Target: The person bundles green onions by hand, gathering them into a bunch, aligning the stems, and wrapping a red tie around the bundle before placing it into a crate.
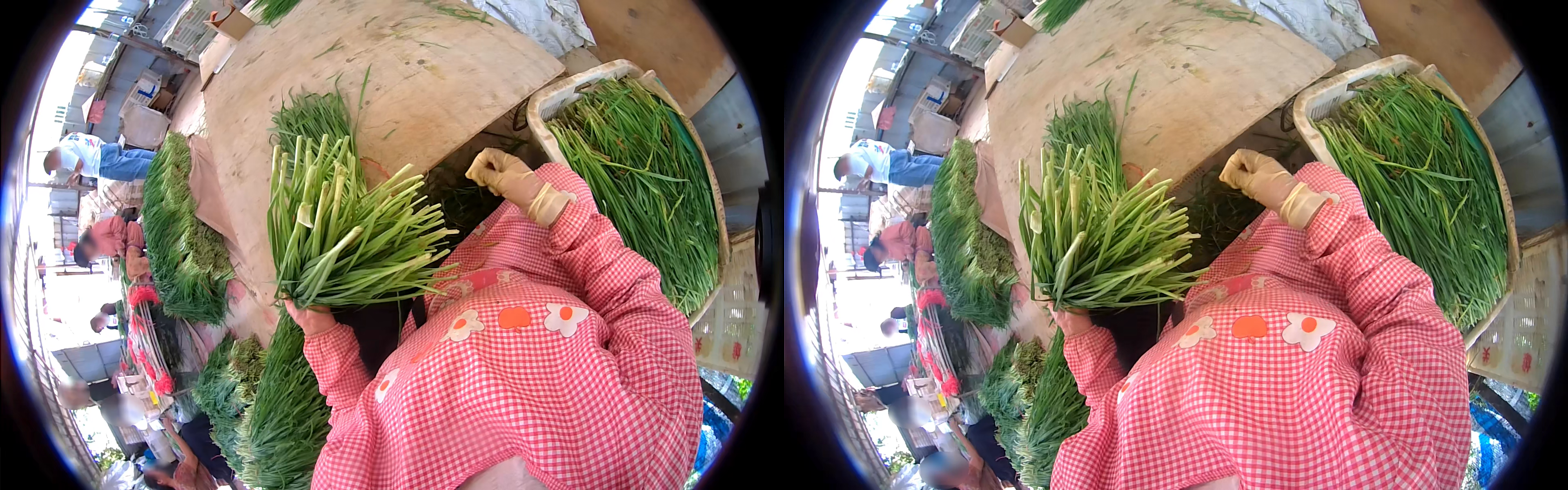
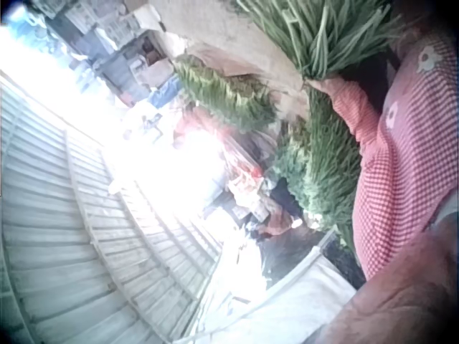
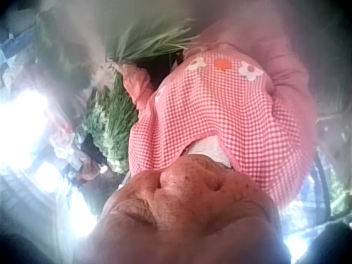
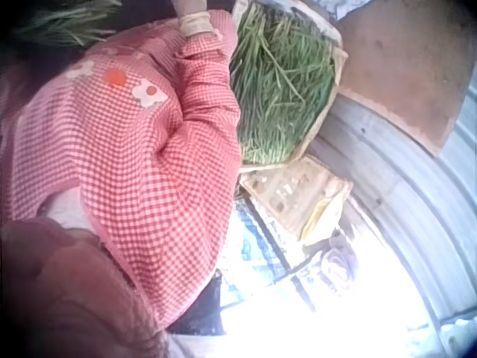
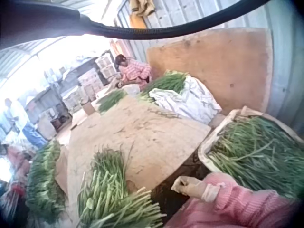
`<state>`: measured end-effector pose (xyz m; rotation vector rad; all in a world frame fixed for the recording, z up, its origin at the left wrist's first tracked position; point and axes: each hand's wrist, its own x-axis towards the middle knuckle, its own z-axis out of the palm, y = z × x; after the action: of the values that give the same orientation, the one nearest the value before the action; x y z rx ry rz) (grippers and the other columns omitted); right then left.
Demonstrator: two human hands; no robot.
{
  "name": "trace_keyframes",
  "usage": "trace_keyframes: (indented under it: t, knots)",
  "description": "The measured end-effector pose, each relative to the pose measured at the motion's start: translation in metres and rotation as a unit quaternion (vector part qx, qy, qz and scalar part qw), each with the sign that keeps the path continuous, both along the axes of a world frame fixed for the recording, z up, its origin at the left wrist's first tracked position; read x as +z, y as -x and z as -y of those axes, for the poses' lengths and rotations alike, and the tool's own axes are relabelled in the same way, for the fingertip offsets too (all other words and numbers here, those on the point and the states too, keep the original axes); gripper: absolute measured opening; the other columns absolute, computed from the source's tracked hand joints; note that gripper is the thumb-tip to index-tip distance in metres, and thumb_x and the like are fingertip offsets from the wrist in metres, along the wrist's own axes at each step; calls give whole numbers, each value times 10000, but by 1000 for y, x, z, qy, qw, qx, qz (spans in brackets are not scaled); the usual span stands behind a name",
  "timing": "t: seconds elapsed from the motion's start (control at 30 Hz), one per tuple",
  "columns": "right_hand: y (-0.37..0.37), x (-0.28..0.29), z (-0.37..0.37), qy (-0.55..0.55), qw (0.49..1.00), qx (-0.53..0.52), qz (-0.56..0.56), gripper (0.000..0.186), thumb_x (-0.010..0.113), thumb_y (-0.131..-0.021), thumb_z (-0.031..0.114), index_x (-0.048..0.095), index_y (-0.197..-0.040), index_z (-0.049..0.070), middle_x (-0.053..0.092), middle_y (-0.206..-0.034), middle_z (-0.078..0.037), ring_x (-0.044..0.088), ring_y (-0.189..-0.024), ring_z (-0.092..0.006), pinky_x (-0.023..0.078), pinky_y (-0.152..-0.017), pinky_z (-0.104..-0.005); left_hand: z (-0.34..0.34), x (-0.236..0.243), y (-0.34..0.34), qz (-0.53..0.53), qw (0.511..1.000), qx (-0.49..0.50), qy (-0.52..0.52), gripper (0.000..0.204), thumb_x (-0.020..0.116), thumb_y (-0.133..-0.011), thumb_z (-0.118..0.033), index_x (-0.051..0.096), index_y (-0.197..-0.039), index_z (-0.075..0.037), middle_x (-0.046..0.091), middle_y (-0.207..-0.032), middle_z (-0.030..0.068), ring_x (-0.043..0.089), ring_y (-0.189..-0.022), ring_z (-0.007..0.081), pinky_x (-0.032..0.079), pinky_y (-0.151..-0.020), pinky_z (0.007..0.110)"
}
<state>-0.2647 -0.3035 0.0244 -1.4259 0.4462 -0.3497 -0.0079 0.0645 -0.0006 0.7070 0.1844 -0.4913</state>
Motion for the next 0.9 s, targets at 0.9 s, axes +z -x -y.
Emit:
trace_keyframes:
  t: [0.9]
  knots:
    - [8, 36, -61, -204, 942, 262, 45, 408, 624, -809, 58, 495, -1196, 77, 515, -1055, -91, 525, -761, -111, 465, -734, -236, 68, 96, -3, 59, 991, -52, 105, 319, 372, -919, -209, 578, -1036, 5, 603, -1061, 169, 593, -934, 309, 493, -846, 433]
